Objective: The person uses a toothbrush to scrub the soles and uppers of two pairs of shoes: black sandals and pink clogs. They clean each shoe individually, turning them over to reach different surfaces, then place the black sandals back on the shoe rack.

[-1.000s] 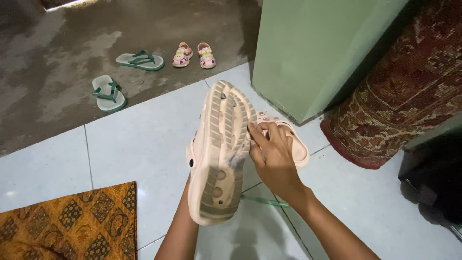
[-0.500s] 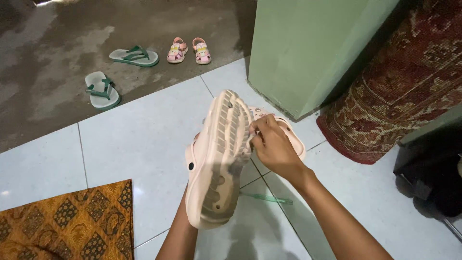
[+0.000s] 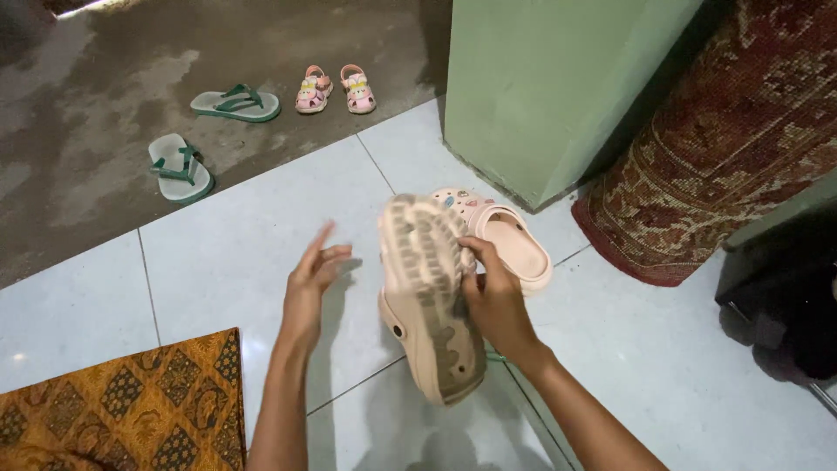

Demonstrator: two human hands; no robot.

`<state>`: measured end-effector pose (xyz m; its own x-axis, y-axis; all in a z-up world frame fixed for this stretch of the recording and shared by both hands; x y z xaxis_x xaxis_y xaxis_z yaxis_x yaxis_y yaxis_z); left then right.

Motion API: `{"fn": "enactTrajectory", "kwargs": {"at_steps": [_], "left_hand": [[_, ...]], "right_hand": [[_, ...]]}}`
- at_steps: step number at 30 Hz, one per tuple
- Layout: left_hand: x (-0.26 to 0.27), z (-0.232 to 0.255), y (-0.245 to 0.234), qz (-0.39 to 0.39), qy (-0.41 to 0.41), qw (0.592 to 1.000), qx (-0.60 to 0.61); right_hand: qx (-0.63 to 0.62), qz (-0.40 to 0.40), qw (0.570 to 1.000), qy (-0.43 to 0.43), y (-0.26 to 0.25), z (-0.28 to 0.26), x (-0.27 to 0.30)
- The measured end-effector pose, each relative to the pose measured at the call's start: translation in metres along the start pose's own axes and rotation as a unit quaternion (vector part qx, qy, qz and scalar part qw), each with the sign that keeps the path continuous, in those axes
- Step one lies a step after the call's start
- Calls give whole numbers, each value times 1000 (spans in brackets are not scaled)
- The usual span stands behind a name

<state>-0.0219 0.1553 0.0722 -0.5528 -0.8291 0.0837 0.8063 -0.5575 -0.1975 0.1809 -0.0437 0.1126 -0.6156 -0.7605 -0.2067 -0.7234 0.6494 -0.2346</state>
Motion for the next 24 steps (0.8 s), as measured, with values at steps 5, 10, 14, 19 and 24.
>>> {"fn": "enactTrajectory", "kwargs": {"at_steps": [5, 10, 14, 19, 24], "left_hand": [[17, 65, 74, 83, -45, 994, -63], [32, 75, 81, 126, -3, 992, -1], [24, 62, 78, 121, 6, 992, 45], [17, 56, 78, 126, 17, 987, 93], [16, 70, 78, 159, 5, 985, 67]], "right_hand": [[21, -19, 999, -37, 26, -10, 5], [9, -49, 996, -76, 31, -6, 11], [37, -102, 990, -93, 26, -2, 0], [88, -70, 973, -200, 22, -5, -5], [103, -41, 964, -240, 28, -13, -6]]}}
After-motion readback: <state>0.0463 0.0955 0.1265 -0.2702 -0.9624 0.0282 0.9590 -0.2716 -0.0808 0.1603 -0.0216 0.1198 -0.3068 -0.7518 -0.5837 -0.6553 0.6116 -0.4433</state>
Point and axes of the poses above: each hand's wrist, its own x-axis away from the middle knuckle, its own y-axis out of the palm, z = x × y, the point moved 1 cm from there along -x, towards the middle knuckle, and after that the axes turned 12 degrees about -x, right-handed, at the moved point
